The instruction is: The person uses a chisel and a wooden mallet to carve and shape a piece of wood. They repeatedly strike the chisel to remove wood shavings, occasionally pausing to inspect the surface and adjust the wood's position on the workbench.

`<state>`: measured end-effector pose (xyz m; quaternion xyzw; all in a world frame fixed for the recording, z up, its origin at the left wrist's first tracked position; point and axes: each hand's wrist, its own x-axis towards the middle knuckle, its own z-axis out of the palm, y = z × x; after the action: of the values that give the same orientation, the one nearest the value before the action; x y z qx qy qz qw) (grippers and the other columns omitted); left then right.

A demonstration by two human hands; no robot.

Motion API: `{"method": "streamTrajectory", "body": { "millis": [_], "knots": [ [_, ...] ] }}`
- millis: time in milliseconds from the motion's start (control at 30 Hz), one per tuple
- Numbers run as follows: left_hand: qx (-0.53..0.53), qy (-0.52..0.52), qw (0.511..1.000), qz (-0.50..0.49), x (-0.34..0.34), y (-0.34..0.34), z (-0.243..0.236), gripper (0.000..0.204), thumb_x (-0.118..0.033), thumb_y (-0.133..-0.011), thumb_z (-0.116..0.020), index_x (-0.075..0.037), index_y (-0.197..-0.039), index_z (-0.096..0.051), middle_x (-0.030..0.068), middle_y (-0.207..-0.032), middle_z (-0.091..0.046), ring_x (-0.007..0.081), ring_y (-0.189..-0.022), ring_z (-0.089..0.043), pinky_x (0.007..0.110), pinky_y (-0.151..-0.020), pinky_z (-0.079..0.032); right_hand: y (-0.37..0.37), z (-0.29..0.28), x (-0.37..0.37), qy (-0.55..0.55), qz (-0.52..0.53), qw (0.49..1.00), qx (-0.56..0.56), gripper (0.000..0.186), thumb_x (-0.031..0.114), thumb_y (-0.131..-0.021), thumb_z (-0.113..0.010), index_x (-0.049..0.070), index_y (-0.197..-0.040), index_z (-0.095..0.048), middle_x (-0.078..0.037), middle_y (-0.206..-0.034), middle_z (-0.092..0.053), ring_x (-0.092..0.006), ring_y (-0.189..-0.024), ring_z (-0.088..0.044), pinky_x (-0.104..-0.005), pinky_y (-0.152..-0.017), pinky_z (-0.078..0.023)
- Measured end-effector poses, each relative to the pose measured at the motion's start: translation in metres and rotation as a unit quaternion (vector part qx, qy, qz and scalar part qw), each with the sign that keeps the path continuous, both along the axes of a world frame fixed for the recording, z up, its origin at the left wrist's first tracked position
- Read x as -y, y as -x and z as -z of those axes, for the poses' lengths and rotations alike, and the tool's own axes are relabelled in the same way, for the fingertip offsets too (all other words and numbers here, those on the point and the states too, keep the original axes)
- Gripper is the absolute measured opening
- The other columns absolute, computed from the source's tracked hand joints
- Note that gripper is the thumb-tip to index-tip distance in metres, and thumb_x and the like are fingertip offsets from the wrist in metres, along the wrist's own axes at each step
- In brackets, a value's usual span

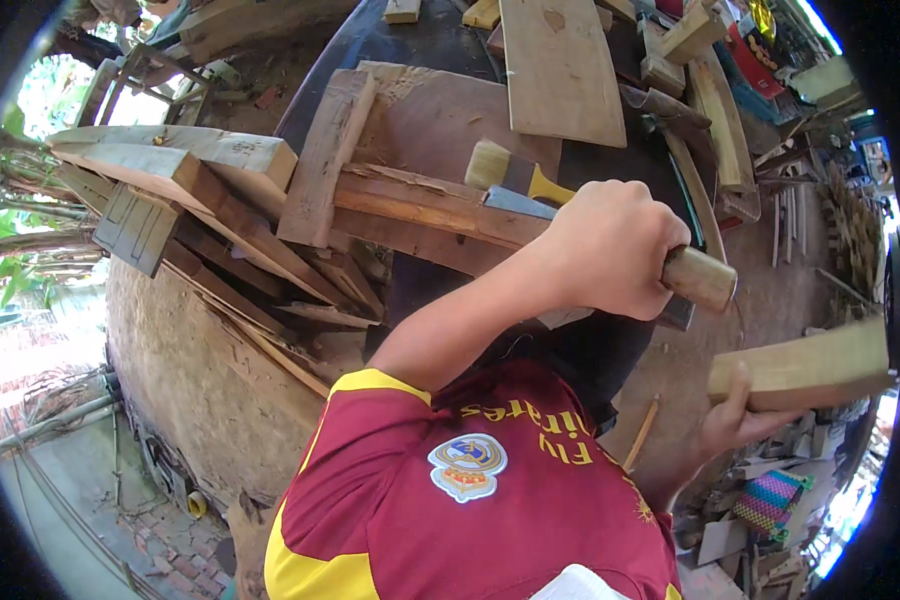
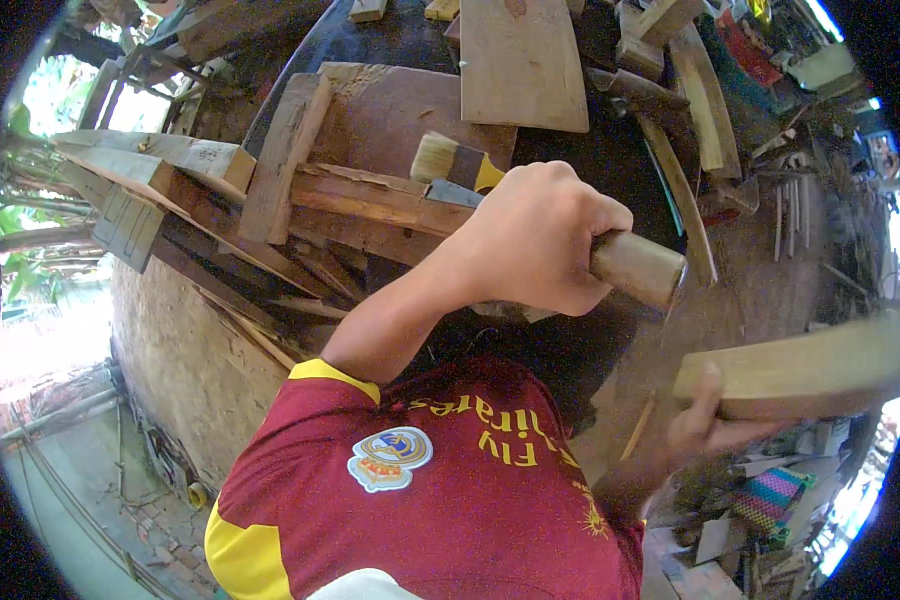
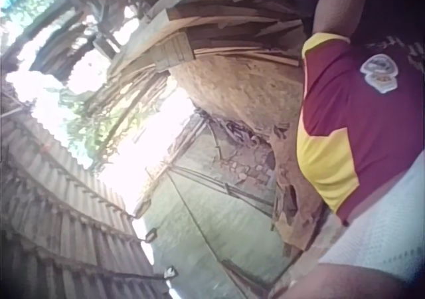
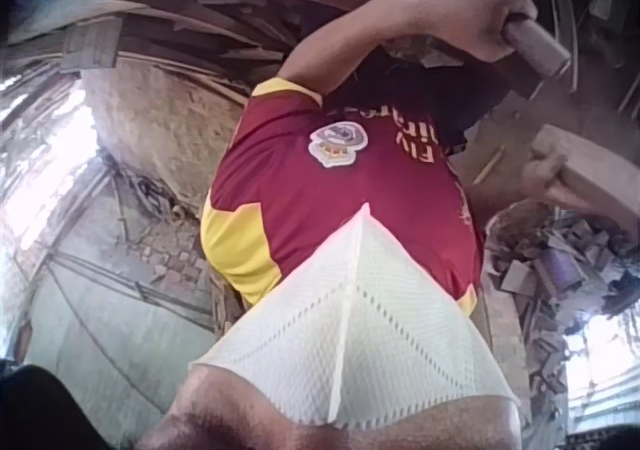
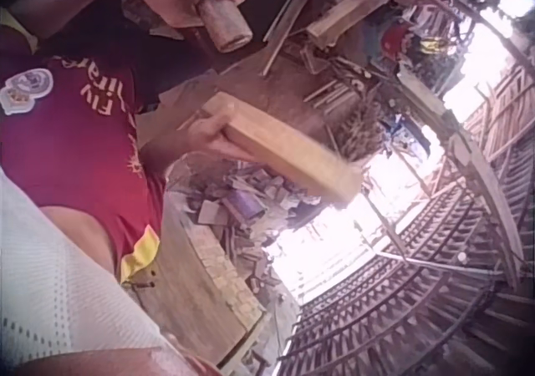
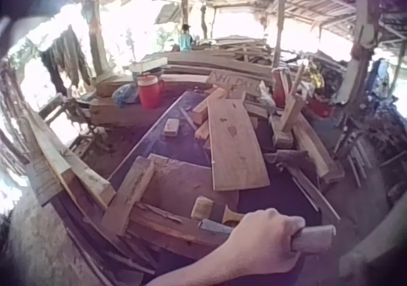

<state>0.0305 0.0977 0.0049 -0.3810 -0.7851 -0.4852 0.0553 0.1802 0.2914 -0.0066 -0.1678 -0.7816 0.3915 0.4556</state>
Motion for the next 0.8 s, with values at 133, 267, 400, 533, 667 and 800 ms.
{"method": "streamTrajectory", "body": {
  "millis": [133, 267, 400, 533, 667, 800],
  "knots": [
    [-0.009, -0.006, 1.000, -0.003, -0.004, 0.003, -0.002, 0.015, -0.015, -0.051, -0.067, -0.008, -0.060, -0.057, 0.0144, -0.055, -0.055, 0.0376, -0.059, -0.058, 0.043, -0.054, -0.047, -0.028, 0.053, -0.027, -0.262, -0.134, 0.939, 0.177, 0.094, 0.012, -0.067, -0.079, -0.004, -0.142, -0.026, -0.026, -0.138, -0.039, -0.0361, -0.127, -0.041, -0.0479, -0.105, -0.033],
    [-0.005, 0.047, 0.999, 0.000, -0.003, 0.002, 0.000, 0.016, -0.016, -0.052, -0.067, -0.008, -0.060, -0.057, 0.0143, -0.055, -0.055, 0.0379, -0.058, -0.057, 0.043, -0.054, -0.047, -0.019, 0.054, -0.055, -0.201, -0.054, 0.974, 0.093, 0.087, 0.009, -0.073, -0.072, -0.001, -0.145, -0.023, -0.024, -0.139, -0.038, -0.0348, -0.127, -0.041, -0.0469, -0.103, -0.036],
    [0.006, 0.030, 0.999, -0.021, -0.008, 0.004, 0.003, 0.016, -0.016, -0.053, -0.067, -0.007, -0.059, -0.056, 0.0145, -0.055, -0.054, 0.0379, -0.058, -0.056, 0.042, -0.053, -0.047, 0.006, 0.006, -0.043, 0.071, 0.020, 0.996, -0.047, 0.083, 0.000, -0.073, -0.068, 0.000, -0.144, -0.025, -0.021, -0.133, -0.042, -0.0327, -0.117, -0.048, -0.0435, -0.097, -0.043],
    [0.021, -0.028, 0.999, -0.036, -0.006, 0.010, -0.004, 0.015, -0.015, -0.054, -0.067, -0.007, -0.059, -0.055, 0.0151, -0.055, -0.053, 0.0386, -0.058, -0.055, 0.042, -0.053, -0.046, 0.013, -0.008, -0.064, 0.112, -0.046, 0.987, -0.108, 0.084, -0.009, -0.070, -0.064, 0.003, -0.143, -0.025, -0.021, -0.126, -0.047, -0.0332, -0.107, -0.054, -0.0447, -0.090, -0.050],
    [0.025, -0.069, 0.997, -0.032, -0.001, 0.013, -0.005, 0.015, -0.014, -0.053, -0.067, -0.006, -0.059, -0.055, 0.0158, -0.055, -0.051, 0.0394, -0.058, -0.053, 0.041, -0.052, -0.045, 0.022, -0.023, -0.079, 0.096, -0.076, 0.986, -0.115, 0.083, -0.012, -0.068, -0.062, 0.003, -0.141, -0.026, -0.022, -0.120, -0.051, -0.0339, -0.096, -0.059, -0.0451, -0.081, -0.055],
    [0.027, -0.019, 0.999, -0.042, -0.007, 0.011, -0.003, 0.014, -0.013, -0.052, -0.066, -0.007, -0.059, -0.056, 0.0151, -0.054, -0.052, 0.0385, -0.058, -0.056, 0.042, -0.054, -0.046, 0.031, -0.021, -0.064, 0.013, -0.040, 0.992, -0.116, 0.076, -0.003, -0.071, -0.068, 0.000, -0.139, -0.033, -0.020, -0.118, -0.052, -0.0295, -0.099, -0.059, -0.0390, -0.083, -0.053]
  ]
}}
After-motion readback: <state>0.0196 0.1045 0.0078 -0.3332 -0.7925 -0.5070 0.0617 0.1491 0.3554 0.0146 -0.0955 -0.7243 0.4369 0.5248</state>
